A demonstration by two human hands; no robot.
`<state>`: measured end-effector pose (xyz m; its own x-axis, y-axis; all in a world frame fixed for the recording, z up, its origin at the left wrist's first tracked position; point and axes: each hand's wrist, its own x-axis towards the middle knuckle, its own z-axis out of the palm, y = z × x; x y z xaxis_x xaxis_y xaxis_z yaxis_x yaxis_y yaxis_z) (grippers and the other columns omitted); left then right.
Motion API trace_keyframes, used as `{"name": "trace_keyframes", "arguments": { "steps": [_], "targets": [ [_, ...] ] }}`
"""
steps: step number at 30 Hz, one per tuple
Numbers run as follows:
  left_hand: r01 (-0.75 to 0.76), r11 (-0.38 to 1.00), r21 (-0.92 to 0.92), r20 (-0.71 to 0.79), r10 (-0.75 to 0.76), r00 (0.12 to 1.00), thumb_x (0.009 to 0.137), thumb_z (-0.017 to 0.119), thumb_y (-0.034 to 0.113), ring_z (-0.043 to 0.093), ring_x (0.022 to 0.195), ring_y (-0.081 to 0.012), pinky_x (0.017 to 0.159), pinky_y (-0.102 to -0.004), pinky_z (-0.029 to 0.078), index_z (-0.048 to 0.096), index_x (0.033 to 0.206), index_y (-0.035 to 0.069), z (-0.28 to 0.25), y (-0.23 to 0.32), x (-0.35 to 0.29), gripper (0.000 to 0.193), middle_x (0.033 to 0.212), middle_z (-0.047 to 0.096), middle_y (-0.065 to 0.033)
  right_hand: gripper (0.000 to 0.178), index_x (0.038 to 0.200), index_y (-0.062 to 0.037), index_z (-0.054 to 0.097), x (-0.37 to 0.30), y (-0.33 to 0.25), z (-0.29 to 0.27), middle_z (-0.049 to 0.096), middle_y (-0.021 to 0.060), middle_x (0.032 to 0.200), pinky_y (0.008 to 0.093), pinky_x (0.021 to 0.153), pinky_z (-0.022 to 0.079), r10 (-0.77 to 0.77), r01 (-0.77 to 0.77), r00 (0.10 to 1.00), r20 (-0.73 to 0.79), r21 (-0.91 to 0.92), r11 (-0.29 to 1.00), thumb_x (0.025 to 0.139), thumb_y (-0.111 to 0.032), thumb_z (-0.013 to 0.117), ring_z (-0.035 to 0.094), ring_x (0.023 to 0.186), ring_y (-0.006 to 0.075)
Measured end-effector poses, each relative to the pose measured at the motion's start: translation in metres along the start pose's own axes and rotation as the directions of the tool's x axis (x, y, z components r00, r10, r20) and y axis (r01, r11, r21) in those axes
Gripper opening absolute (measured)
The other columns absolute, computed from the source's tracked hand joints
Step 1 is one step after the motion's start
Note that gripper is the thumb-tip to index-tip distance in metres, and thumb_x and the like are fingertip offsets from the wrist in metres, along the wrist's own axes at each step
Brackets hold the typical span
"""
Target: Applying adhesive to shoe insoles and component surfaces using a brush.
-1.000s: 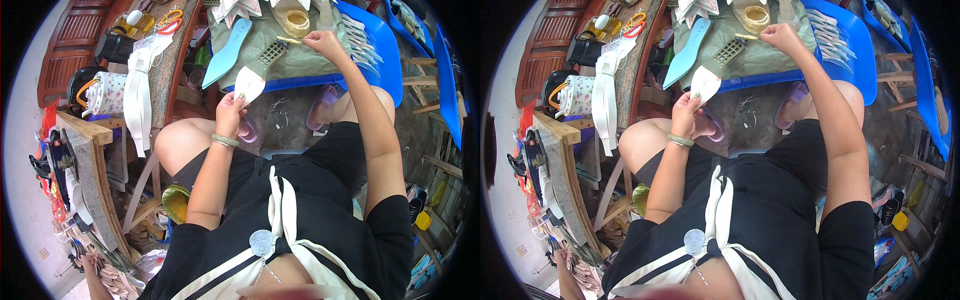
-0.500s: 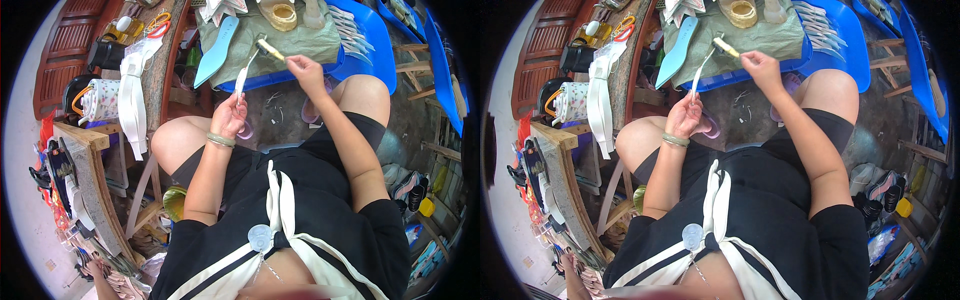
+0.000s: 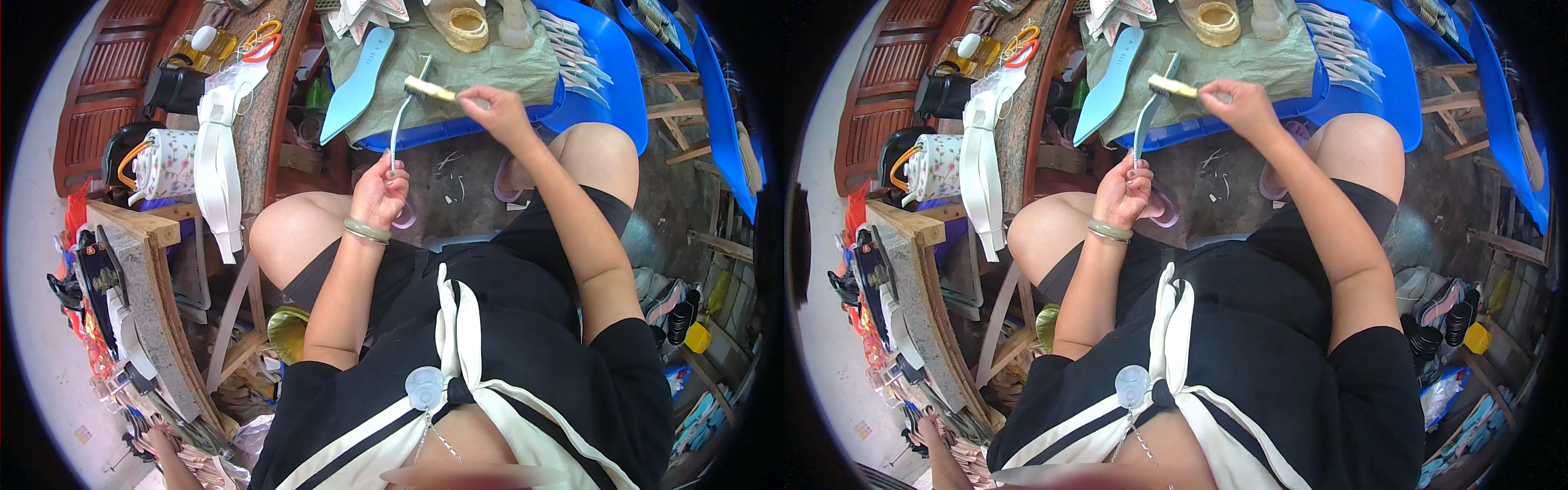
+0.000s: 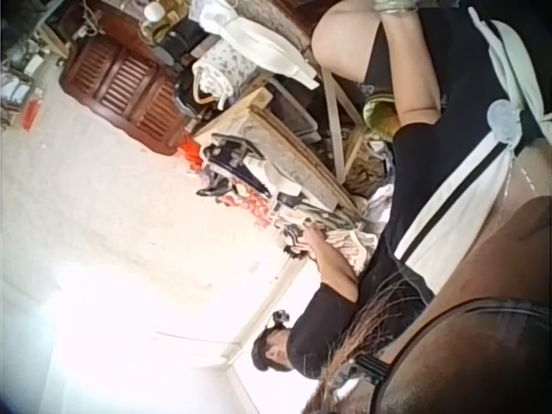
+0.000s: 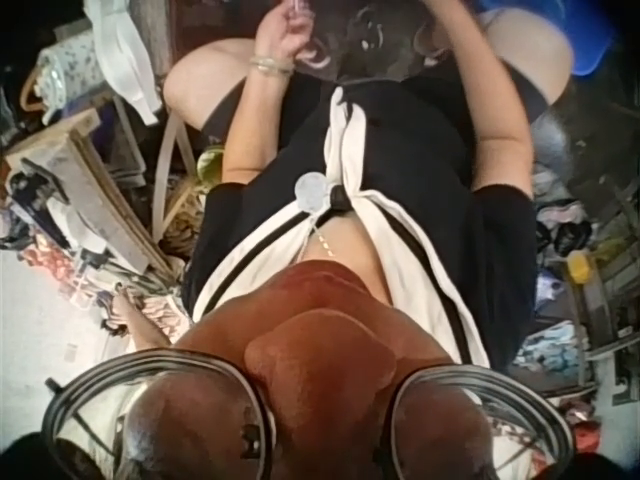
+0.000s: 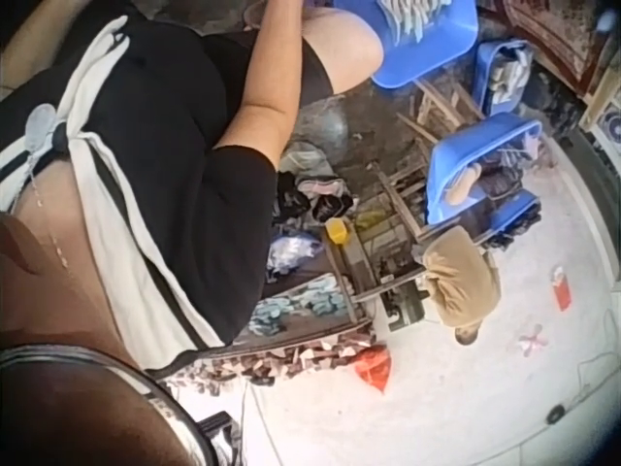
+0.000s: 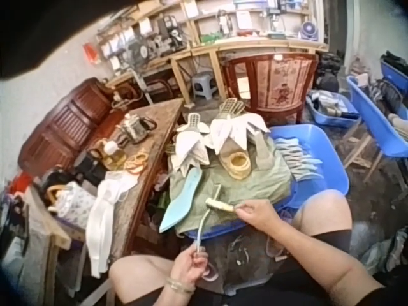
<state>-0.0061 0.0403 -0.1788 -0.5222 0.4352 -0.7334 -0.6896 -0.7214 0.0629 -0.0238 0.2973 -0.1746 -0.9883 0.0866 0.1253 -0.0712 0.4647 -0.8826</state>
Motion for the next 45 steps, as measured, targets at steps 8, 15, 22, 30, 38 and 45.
{"name": "trace_keyframes", "arguments": {
  "steps": [8, 15, 22, 30, 38, 45],
  "targets": [
    [0.007, 1.000, -0.003, 0.026, -0.007, 1.000, 0.093, 0.054, 0.017, 0.042, 0.055, -0.0068, 0.042, -0.0163, 0.034, 0.047, 0.086, 0.000, 0.001, 0.002, 0.000, 0.020, 0.072, 0.047, -0.0042, 0.018, 0.093, -0.0076, 0.069, 0.063, 0.015, -0.018, 0.068, 0.0104, 0.079, 0.0273, 0.067, 0.050, -0.049, -0.004, 0.989, -0.140, -0.352, 0.936, 0.082, -0.022, 0.064, 0.066, 0.072, 0.0165],
    [0.044, 0.998, -0.042, 0.041, -0.042, 0.998, 0.094, 0.053, 0.016, 0.042, 0.055, -0.0070, 0.041, -0.0161, 0.033, 0.046, 0.086, -0.001, 0.001, 0.003, -0.002, 0.020, 0.071, 0.046, -0.0044, 0.016, 0.092, -0.0063, 0.068, 0.005, -0.007, 0.002, 0.068, 0.0107, 0.082, 0.0275, 0.069, 0.050, -0.208, 0.197, 0.977, -0.050, -0.166, 0.966, 0.082, -0.018, 0.064, 0.066, 0.074, 0.0175],
    [-0.018, 1.000, -0.005, 0.006, 0.018, 1.000, 0.095, 0.050, 0.016, 0.040, 0.058, -0.0082, 0.041, -0.0164, 0.032, 0.044, 0.088, -0.005, 0.000, -0.001, 0.000, 0.022, 0.073, 0.043, -0.0061, 0.015, 0.094, -0.0014, 0.068, -0.062, -0.058, 0.009, 0.060, -0.0018, 0.071, 0.0174, 0.052, 0.038, 0.223, -0.354, 0.920, 0.321, 0.442, 0.824, 0.085, -0.012, 0.063, 0.049, 0.058, 0.0022],
    [-0.167, 0.825, 0.540, 0.161, 0.094, 0.983, 0.093, 0.054, 0.021, 0.029, 0.047, -0.0034, 0.038, -0.0168, 0.023, 0.042, 0.094, 0.009, 0.011, -0.015, -0.009, 0.017, 0.067, 0.039, 0.0024, 0.016, 0.096, -0.0014, 0.066, -0.043, -0.055, -0.038, 0.054, -0.0055, 0.068, 0.0154, 0.045, 0.030, 0.288, -0.346, 0.937, 0.196, 0.612, 0.711, 0.087, -0.013, 0.061, 0.041, 0.053, 0.0005],
    [-0.354, 0.128, 0.926, 0.212, 0.599, 0.772, 0.097, 0.042, 0.025, 0.049, 0.055, -0.0116, 0.052, -0.0281, 0.040, 0.046, 0.104, 0.000, -0.007, -0.019, 0.001, 0.026, 0.068, 0.054, -0.0045, 0.020, 0.089, -0.0135, 0.070, 0.081, 0.000, -0.093, 0.065, 0.0140, 0.071, 0.0344, 0.062, 0.050, -0.256, 0.126, 0.949, -0.182, -0.526, 0.841, 0.080, -0.030, 0.061, 0.065, 0.065, 0.0257],
    [-0.540, 0.029, 0.841, 0.363, 0.709, 0.605, 0.098, 0.040, 0.023, 0.050, 0.056, -0.0123, 0.055, -0.0286, 0.040, 0.047, 0.099, -0.001, 0.013, -0.012, -0.008, 0.024, 0.066, 0.058, -0.0052, 0.017, 0.083, -0.0140, 0.070, 0.133, -0.005, -0.087, 0.066, 0.0130, 0.074, 0.0424, 0.067, 0.052, -0.293, 0.255, 0.952, 0.093, -0.773, 0.581, 0.078, -0.024, 0.057, 0.065, 0.072, 0.0318]
  ]
}}
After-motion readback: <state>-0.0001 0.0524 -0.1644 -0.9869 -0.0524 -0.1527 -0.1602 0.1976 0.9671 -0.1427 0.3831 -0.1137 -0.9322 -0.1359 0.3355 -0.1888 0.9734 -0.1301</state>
